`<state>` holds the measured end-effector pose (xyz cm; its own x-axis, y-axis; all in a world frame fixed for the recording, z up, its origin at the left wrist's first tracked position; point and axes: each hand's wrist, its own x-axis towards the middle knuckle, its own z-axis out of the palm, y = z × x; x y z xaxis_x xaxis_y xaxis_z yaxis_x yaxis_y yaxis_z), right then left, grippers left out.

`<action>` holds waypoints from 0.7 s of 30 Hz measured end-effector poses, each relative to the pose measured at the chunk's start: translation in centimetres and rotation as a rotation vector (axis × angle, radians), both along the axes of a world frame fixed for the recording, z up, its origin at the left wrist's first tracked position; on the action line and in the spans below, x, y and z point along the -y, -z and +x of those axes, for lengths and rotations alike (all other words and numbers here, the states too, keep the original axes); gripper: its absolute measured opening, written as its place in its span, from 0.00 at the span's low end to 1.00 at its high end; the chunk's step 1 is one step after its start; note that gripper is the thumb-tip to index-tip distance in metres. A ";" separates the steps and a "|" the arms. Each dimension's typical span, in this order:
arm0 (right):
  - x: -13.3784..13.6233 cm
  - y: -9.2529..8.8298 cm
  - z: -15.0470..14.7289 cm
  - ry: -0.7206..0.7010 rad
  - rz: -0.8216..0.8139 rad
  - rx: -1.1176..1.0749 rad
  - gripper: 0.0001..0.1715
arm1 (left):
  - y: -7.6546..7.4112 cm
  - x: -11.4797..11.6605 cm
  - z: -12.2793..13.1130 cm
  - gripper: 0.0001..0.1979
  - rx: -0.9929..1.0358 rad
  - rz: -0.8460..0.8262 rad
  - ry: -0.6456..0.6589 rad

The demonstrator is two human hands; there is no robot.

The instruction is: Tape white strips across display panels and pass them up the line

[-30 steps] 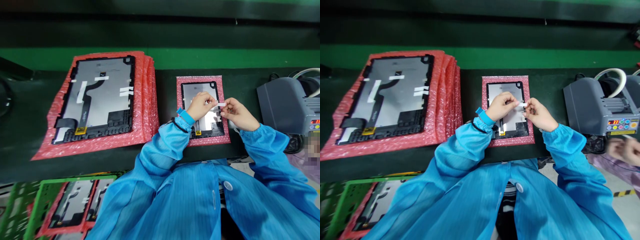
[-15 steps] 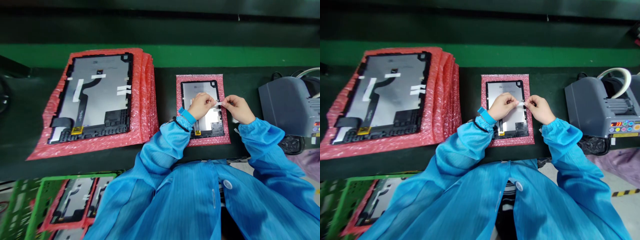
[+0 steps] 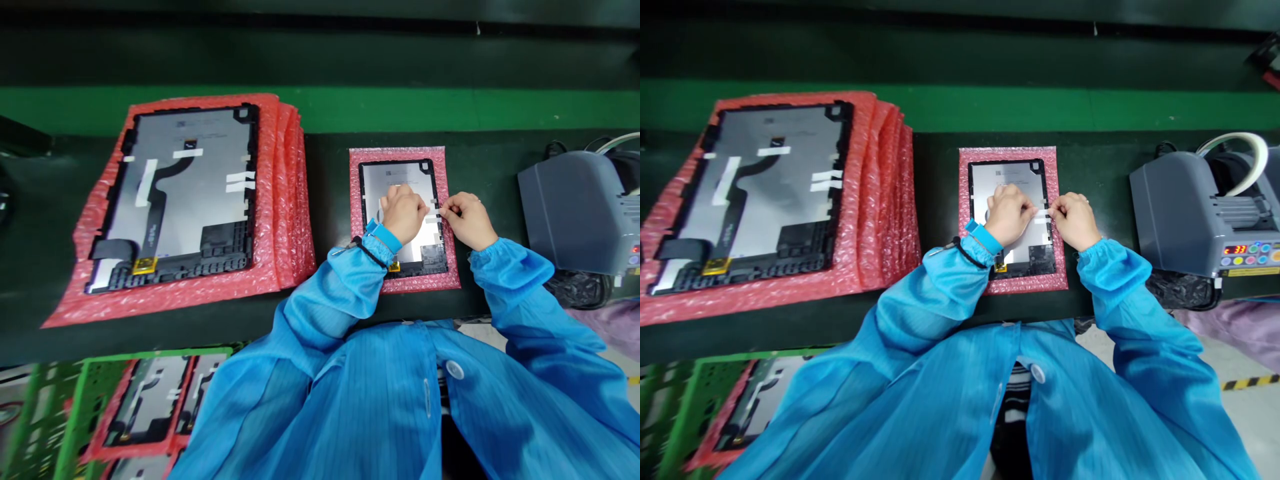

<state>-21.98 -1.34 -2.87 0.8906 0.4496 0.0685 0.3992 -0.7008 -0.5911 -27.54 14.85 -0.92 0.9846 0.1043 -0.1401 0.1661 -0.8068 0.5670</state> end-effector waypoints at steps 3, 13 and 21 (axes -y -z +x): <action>0.0 0.0 0.0 -0.006 -0.003 0.002 0.07 | 0.1 0.0 0.0 0.09 0.006 0.004 0.002; -0.7 -0.3 0.1 0.023 -0.071 -0.013 0.08 | 0.2 0.2 -0.2 0.08 0.033 0.018 0.007; -0.1 -1.2 2.6 0.105 -0.225 -0.218 0.13 | 0.8 0.0 0.5 0.08 0.075 0.014 -0.077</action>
